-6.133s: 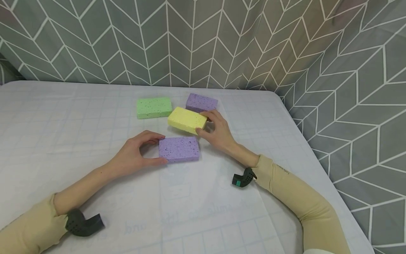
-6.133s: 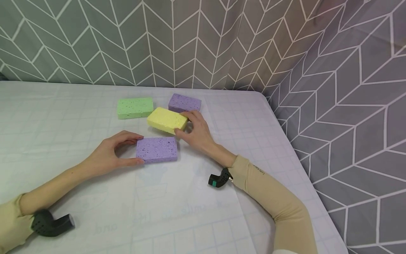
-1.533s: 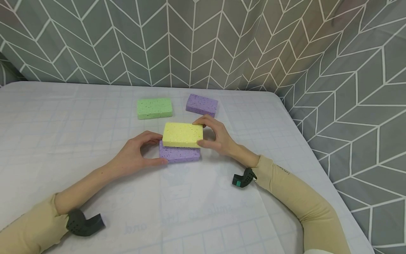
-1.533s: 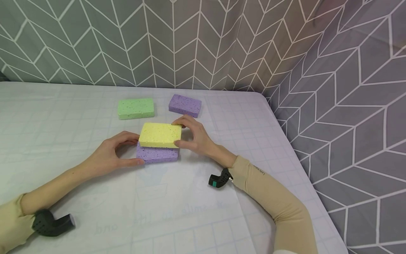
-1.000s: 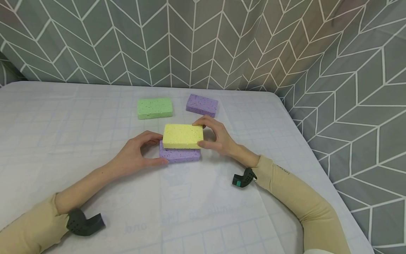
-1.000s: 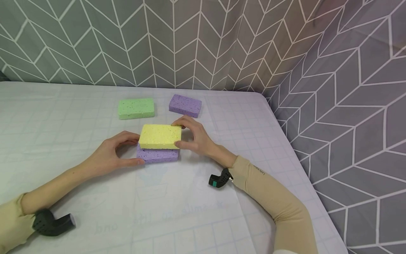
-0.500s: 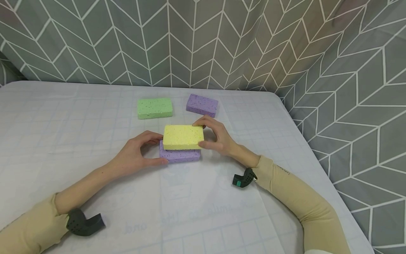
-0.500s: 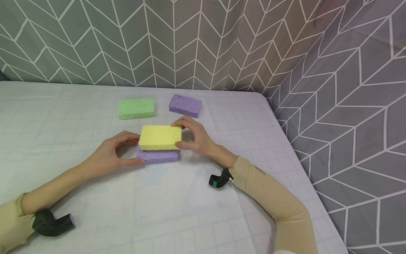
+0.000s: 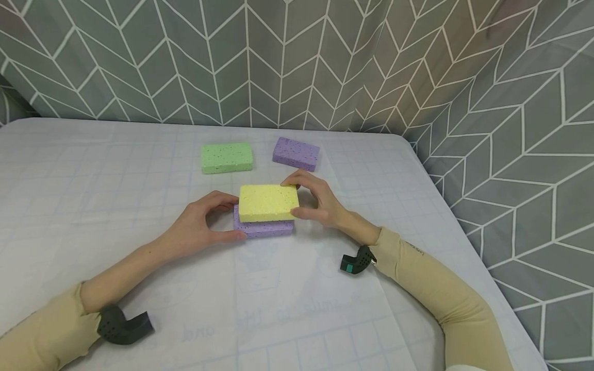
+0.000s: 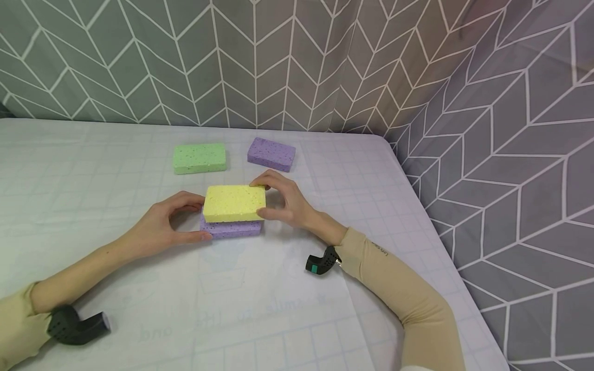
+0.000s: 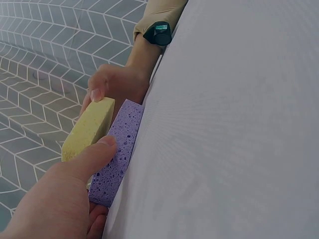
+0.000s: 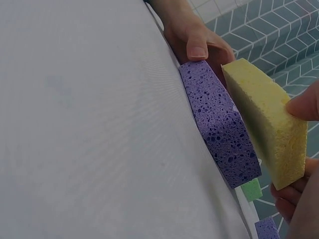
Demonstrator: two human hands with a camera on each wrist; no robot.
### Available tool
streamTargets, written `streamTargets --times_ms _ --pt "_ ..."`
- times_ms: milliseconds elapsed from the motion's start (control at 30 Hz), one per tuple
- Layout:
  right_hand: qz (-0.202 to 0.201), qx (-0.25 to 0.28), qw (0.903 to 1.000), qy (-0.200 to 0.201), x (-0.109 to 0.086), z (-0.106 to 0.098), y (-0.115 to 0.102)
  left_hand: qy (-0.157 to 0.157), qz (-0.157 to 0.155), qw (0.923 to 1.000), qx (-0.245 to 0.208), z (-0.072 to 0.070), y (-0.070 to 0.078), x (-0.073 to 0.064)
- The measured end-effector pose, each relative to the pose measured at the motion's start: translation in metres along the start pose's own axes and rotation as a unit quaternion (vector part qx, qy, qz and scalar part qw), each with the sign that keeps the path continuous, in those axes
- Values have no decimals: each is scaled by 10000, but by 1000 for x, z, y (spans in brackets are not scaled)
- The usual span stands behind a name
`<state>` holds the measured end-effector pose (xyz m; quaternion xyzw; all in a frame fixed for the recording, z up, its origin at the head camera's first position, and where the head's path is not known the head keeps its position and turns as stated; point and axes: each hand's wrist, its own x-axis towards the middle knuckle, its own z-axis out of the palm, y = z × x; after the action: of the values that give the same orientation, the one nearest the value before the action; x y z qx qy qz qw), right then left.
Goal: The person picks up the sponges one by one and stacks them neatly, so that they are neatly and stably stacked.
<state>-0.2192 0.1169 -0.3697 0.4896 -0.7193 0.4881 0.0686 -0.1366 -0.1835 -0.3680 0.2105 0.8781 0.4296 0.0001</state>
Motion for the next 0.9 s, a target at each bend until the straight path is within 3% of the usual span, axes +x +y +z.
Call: streamTargets --times_ms 900 --pt "-42 162 9996 -214 0 0 -1 44 -39 9999 134 2 0 0"
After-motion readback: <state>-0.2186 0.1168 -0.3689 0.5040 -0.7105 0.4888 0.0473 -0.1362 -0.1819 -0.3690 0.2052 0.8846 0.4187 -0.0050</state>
